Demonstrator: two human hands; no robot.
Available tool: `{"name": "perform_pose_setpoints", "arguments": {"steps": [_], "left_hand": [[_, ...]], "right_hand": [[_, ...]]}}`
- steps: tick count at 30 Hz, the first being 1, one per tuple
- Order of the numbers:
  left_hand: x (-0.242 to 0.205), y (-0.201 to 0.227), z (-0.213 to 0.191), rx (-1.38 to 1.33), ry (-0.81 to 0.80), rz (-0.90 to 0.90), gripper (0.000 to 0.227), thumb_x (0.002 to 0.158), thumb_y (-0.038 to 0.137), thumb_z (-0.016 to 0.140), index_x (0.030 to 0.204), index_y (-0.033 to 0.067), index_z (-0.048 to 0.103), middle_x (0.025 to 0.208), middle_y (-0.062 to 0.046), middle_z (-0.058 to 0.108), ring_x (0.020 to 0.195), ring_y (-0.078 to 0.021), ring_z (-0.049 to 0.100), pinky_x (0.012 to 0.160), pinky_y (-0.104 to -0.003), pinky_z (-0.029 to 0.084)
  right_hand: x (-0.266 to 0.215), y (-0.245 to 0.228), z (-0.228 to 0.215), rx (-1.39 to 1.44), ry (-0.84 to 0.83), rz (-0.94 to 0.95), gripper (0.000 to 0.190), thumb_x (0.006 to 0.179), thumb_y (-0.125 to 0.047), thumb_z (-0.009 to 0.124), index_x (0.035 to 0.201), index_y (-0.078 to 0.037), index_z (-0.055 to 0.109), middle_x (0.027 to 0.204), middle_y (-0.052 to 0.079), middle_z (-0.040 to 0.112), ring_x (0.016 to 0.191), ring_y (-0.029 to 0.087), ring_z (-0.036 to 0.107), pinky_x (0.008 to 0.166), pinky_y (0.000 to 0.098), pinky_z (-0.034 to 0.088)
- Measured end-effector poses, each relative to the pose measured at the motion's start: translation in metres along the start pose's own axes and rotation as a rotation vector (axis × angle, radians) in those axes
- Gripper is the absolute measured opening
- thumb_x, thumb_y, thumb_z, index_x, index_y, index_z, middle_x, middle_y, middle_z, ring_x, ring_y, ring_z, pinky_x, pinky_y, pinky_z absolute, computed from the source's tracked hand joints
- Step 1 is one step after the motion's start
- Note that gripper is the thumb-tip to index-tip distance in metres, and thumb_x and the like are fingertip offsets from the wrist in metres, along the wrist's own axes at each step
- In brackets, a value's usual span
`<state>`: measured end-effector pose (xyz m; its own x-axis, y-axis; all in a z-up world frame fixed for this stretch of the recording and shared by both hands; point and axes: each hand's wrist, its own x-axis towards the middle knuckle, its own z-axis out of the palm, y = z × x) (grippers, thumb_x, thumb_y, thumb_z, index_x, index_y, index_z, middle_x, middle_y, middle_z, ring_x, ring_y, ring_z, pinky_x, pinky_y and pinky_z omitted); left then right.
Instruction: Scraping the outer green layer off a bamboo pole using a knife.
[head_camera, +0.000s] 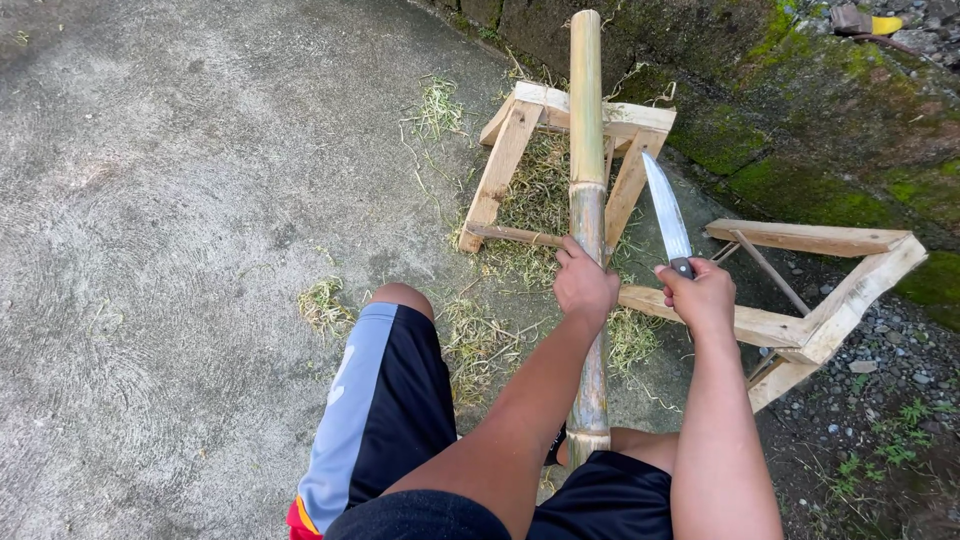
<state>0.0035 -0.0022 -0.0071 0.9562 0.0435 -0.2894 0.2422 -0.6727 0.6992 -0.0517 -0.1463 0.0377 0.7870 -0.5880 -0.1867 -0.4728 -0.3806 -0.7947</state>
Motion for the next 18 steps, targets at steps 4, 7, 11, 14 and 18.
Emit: {"name": "perform_pose_setpoints", "arguments": {"steps": [4,7,11,14,18], "left_hand": [[-0.0016,0.0013,-0.0034,-0.002,-0.008,-0.004,0.098,0.08,0.029,0.08,0.15,-0.0026,0.02,0.125,-0.023,0.051,0.097,-0.0364,0.07,0.081,-0.042,0.059],[-0.0019,0.0017,-0.004,0.005,-0.011,0.002,0.099,0.08,0.029,0.08,0.151,-0.0035,0.019,0.125,-0.023,0.051,0.096,-0.0361,0.07,0.08,-0.041,0.059],[-0.0029,0.001,-0.0042,-0.008,-0.019,0.006,0.1,0.08,0.028,0.08,0.152,-0.0035,0.019,0.126,-0.024,0.05,0.098,-0.0362,0.069,0.082,-0.041,0.058],[-0.0023,0.0011,-0.0044,-0.012,-0.022,0.009,0.1,0.079,0.028,0.081,0.152,-0.0031,0.019,0.127,-0.024,0.05,0.099,-0.0362,0.069,0.083,-0.041,0.058],[-0.0031,0.0018,-0.0058,-0.013,-0.033,0.001,0.101,0.08,0.028,0.08,0.152,-0.0029,0.018,0.128,-0.024,0.049,0.1,-0.0363,0.069,0.084,-0.041,0.058]], "right_hand": [[-0.0016,-0.0043,0.0,-0.033,-0.009,0.01,0.023,0.086,-0.02,0.082,0.094,0.0,0.074,0.067,0.005,0.068,0.055,0.01,0.063,0.051,0.0267,0.049],[-0.0005,-0.0032,0.0005,-0.028,-0.007,0.012,0.023,0.085,-0.02,0.082,0.094,0.0,0.074,0.068,0.005,0.068,0.055,0.009,0.063,0.051,0.0264,0.049],[-0.0008,-0.0028,0.0011,-0.028,-0.009,0.011,0.023,0.086,-0.019,0.082,0.094,0.0,0.074,0.068,0.005,0.067,0.055,0.009,0.063,0.051,0.0266,0.049],[-0.0015,-0.0036,0.0015,-0.03,-0.007,0.012,0.023,0.086,-0.019,0.082,0.094,0.0,0.074,0.068,0.005,0.068,0.056,0.009,0.063,0.051,0.0268,0.049],[-0.0009,-0.0015,0.0013,-0.021,-0.007,0.012,0.023,0.086,-0.019,0.082,0.095,0.0,0.074,0.068,0.005,0.068,0.055,0.009,0.063,0.051,0.0265,0.049]]}}
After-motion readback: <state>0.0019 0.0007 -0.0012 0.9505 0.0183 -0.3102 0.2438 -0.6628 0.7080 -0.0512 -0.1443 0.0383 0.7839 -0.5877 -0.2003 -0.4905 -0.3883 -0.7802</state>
